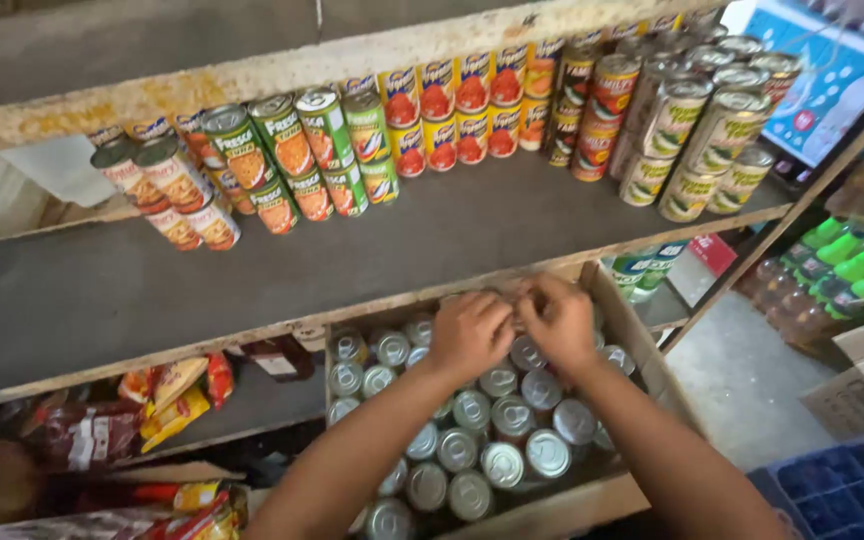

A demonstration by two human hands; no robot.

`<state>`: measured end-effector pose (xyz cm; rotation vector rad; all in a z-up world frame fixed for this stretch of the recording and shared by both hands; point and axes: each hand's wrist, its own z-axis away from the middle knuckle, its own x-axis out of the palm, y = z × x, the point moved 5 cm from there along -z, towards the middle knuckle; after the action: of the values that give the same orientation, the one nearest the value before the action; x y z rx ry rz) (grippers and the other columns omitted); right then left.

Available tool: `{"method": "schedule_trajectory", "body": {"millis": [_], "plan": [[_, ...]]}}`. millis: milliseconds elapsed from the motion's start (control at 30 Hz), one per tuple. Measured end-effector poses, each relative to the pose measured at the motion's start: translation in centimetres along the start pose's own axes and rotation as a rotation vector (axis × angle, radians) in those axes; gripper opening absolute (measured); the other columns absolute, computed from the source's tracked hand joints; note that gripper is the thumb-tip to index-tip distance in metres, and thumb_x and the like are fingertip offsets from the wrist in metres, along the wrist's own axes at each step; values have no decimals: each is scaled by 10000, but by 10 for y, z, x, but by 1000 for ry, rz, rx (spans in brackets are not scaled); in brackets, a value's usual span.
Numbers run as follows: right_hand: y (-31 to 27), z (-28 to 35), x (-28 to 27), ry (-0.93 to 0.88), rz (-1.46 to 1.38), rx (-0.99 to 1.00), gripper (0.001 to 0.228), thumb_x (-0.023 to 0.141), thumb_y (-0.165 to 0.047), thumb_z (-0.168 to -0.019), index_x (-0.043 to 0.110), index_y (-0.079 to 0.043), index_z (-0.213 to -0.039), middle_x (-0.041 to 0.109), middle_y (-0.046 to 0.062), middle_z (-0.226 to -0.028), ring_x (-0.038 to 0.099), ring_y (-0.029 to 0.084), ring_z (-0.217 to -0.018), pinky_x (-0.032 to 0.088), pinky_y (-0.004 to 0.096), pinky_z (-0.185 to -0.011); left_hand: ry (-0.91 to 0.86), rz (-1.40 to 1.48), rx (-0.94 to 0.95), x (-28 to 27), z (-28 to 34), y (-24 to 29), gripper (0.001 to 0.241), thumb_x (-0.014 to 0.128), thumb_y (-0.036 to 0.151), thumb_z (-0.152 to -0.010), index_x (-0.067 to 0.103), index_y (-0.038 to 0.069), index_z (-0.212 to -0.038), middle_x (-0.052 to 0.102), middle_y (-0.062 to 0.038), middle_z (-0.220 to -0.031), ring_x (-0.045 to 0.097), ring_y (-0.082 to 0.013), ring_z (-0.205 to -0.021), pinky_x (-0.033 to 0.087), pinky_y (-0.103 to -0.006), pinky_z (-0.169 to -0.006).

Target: Organizing and stocking canned goods from a box onto grocery store shelves.

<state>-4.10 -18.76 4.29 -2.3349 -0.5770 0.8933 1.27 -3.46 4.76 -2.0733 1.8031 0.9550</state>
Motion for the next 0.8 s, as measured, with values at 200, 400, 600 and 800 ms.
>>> {"method": "schedule_trajectory", "body": {"millis": [200,400,600,800], "plan": [[30,-70,-45,269,-45,-4,132,666,-86,-937,688,-26,-1053,706,136,-865,682,238,-703,542,361,-649,87,72,-16,15,-77,26,187,698,185,-888,680,116,-1061,657,-106,-1021,615,-358,-1002,520,-491,-851],[117,-119,-49,391,109,144,177,619,-149,-970,673,-70,-1119,735,183,-918,732,357,-838,558,447,-709,25,20,-289,109,-123,-29,472,743,245,-849,589,110,-1274,621,-177,-1197,579,-419,-1106,496,-509,-932],[133,-124,-32,339,382,330,220,603,-307,-947,665,-158,-1097,737,189,-973,711,421,-845,542,555,-702,-192,15,-633,186,-158,-87,699,788,321,-828,481,139,-1430,567,-206,-1355,522,-419,-1276,443,-526,-1032],[104,-117,-38,418,343,350,162,614,-305,-956,664,-187,-1055,742,154,-952,704,413,-829,524,554,-693,-70,57,-613,244,-191,-126,842,810,353,-770,417,152,-1487,612,-186,-1349,610,-400,-1213,508,-520,-972]]}}
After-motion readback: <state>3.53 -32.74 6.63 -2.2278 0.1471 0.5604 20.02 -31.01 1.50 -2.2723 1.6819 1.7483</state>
